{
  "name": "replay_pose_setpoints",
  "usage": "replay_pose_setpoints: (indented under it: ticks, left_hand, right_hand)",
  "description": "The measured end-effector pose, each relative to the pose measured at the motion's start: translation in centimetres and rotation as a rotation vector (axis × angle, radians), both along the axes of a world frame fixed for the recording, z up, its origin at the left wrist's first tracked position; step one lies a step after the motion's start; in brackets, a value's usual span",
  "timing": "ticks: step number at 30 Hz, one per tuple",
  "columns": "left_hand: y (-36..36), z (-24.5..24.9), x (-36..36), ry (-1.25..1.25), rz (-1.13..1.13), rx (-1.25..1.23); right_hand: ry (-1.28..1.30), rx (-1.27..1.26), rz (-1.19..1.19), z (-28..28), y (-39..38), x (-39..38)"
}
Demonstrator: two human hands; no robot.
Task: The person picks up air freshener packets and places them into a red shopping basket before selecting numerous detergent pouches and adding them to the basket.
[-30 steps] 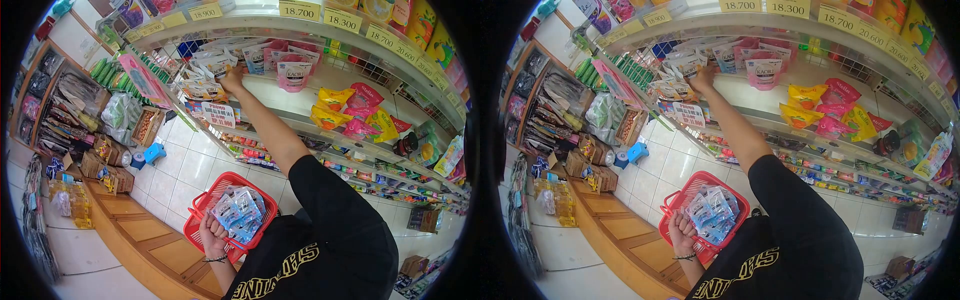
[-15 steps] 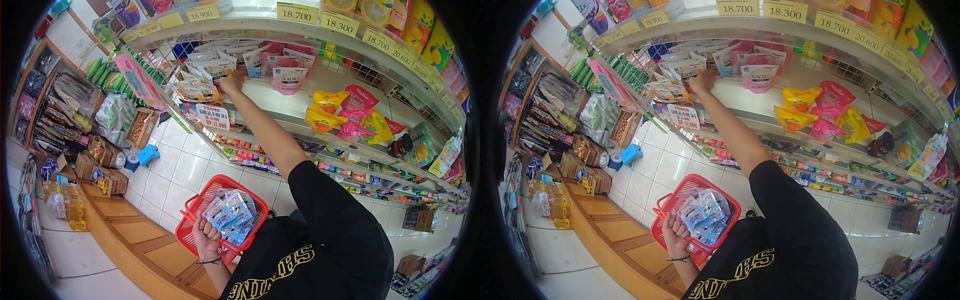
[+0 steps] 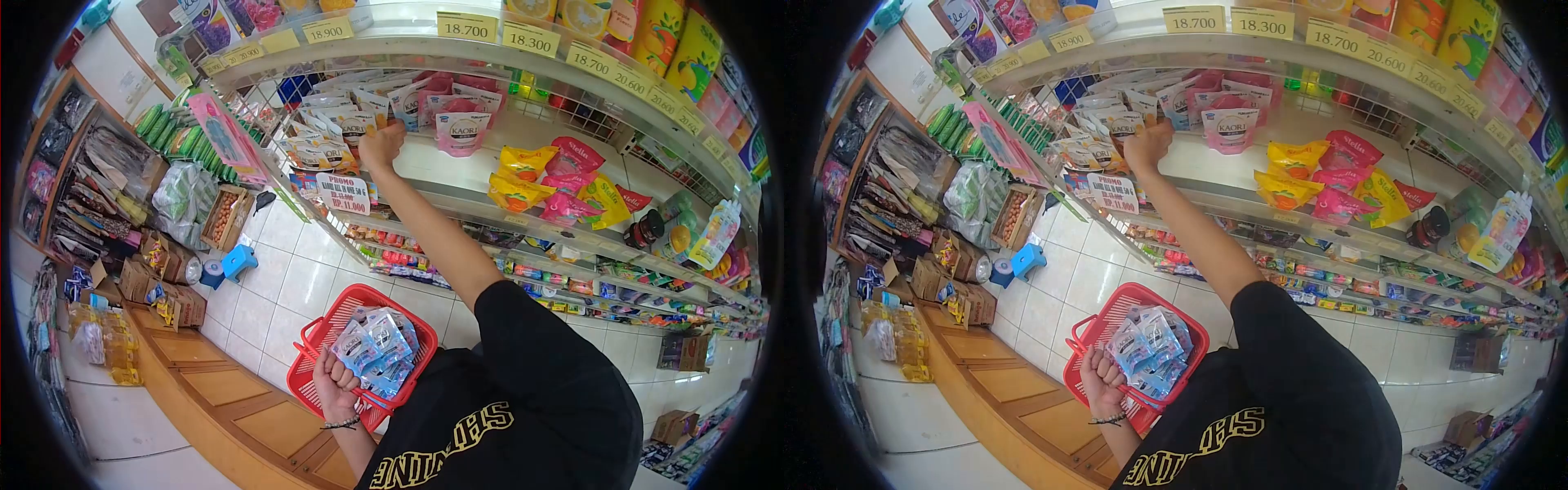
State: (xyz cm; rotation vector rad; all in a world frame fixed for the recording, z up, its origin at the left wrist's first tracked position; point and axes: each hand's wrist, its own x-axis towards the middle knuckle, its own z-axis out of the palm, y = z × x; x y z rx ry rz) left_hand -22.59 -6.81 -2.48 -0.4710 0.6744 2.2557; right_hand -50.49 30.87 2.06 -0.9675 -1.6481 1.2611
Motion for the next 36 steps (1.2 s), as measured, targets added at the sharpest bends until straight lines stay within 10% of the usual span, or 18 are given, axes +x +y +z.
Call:
replay_pose_setpoints:
  ticks: [17,26,36]
  left_hand:
    - [-0.3,0.7,0.3,0.017,0.017,-0.084]
    - [-1.8,-0.4,0.9,0.018,-0.001,-0.002]
    - [-1.3,1.0,1.8,-0.009,0.089,-0.141]
  right_hand:
    - [0.024,-0.139,0.206,-2.7,6.3,-1.2]
    - [0.297,0.578,-0.165,4.3,5.0,4.9]
    - [-0.492,1.434,0.215,9.4,14.7,1.8]
